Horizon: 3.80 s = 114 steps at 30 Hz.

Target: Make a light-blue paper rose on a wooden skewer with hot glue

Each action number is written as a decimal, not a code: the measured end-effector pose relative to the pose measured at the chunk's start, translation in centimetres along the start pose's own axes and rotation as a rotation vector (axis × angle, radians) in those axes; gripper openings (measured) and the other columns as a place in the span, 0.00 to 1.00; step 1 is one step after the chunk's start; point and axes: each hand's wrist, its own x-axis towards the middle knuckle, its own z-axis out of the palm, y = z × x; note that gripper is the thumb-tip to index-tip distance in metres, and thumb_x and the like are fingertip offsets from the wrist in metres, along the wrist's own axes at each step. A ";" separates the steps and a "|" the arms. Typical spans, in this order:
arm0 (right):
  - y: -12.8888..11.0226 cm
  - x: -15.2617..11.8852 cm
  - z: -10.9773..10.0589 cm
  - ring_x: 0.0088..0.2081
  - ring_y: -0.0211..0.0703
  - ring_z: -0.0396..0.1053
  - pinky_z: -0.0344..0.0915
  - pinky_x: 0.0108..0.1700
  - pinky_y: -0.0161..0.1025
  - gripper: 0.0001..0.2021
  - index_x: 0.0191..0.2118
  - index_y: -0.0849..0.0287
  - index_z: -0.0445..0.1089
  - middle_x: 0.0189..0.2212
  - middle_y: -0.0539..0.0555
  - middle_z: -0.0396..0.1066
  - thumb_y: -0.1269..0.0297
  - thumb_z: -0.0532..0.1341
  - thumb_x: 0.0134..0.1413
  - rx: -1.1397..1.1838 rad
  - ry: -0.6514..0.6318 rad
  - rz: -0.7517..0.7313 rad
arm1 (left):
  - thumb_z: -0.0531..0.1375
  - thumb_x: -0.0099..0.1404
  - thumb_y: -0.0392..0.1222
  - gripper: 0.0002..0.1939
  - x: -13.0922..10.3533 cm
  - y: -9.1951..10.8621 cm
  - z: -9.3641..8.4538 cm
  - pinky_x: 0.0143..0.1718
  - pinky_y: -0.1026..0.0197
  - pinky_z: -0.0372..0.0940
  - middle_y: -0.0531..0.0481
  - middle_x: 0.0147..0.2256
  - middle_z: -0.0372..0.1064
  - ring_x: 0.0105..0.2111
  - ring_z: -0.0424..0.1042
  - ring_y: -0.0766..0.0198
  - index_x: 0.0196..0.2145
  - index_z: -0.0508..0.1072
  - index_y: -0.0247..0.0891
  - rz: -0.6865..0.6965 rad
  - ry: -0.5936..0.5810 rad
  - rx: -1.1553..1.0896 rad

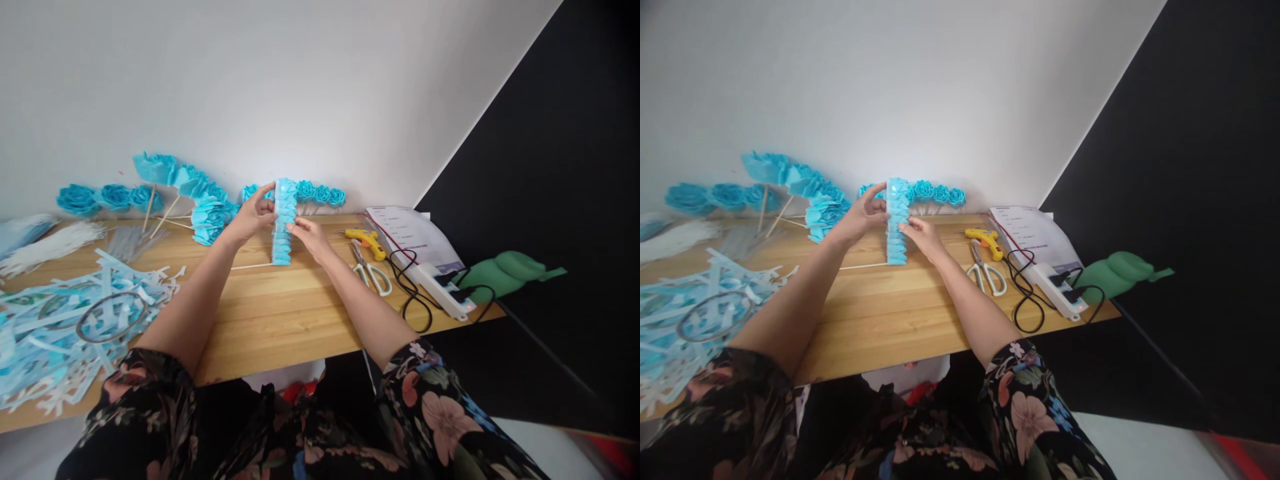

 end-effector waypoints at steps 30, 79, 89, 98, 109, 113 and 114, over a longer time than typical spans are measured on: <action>-0.1 -0.1 0.0 0.36 0.42 0.66 0.62 0.43 0.38 0.17 0.33 0.59 0.74 0.30 0.50 0.72 0.49 0.67 0.44 -0.003 -0.025 0.034 | 0.67 0.54 0.35 0.46 -0.5 1.0 0.4 0.33 0.63 0.64 0.56 0.29 0.66 0.29 0.67 0.67 0.68 0.57 0.37 -0.072 -0.068 0.040; -0.4 -0.2 -0.2 0.30 0.36 0.53 0.54 0.34 0.36 0.20 0.25 0.57 0.65 0.23 0.46 0.57 0.45 0.66 0.44 -0.089 0.044 -0.015 | 0.66 0.54 0.50 0.14 -0.7 0.4 0.2 0.30 0.62 0.59 0.53 0.23 0.67 0.25 0.65 0.66 0.25 0.71 0.37 -0.250 -0.082 0.327; -0.5 0.0 -0.1 0.32 0.37 0.60 0.59 0.37 0.36 0.15 0.30 0.59 0.70 0.27 0.47 0.65 0.51 0.66 0.44 0.010 0.039 0.024 | 0.67 0.52 0.50 0.14 -0.6 0.6 0.3 0.31 0.61 0.64 0.52 0.24 0.69 0.25 0.66 0.66 0.26 0.71 0.36 -0.261 0.027 0.210; 0.0 0.1 -0.2 0.33 0.39 0.62 0.61 0.39 0.37 0.18 0.31 0.60 0.73 0.27 0.48 0.70 0.49 0.69 0.40 -0.005 0.052 0.027 | 0.66 0.56 0.58 0.20 -0.8 0.6 0.2 0.30 0.63 0.64 0.49 0.27 0.73 0.27 0.69 0.65 0.27 0.74 0.36 -0.278 -0.068 0.249; -0.2 -0.1 -0.2 0.29 0.37 0.55 0.53 0.33 0.36 0.13 0.26 0.58 0.68 0.23 0.46 0.60 0.52 0.64 0.45 -0.090 0.042 -0.007 | 0.66 0.52 0.49 0.13 -0.9 0.5 0.3 0.29 0.62 0.60 0.52 0.22 0.68 0.24 0.66 0.66 0.24 0.72 0.37 -0.246 -0.050 0.311; -0.7 -0.2 -0.2 0.29 0.37 0.55 0.54 0.33 0.36 0.15 0.24 0.57 0.65 0.23 0.46 0.59 0.51 0.63 0.46 -0.057 0.041 0.012 | 0.67 0.51 0.49 0.13 -0.8 0.5 0.3 0.30 0.62 0.61 0.51 0.24 0.70 0.25 0.66 0.66 0.25 0.71 0.37 -0.270 -0.009 0.264; -0.7 -0.2 -0.2 0.30 0.37 0.56 0.55 0.34 0.36 0.15 0.25 0.58 0.66 0.23 0.46 0.60 0.50 0.64 0.45 -0.043 0.032 0.023 | 0.67 0.51 0.49 0.13 -0.7 0.4 0.3 0.30 0.62 0.61 0.51 0.24 0.71 0.25 0.66 0.66 0.25 0.71 0.37 -0.273 0.004 0.247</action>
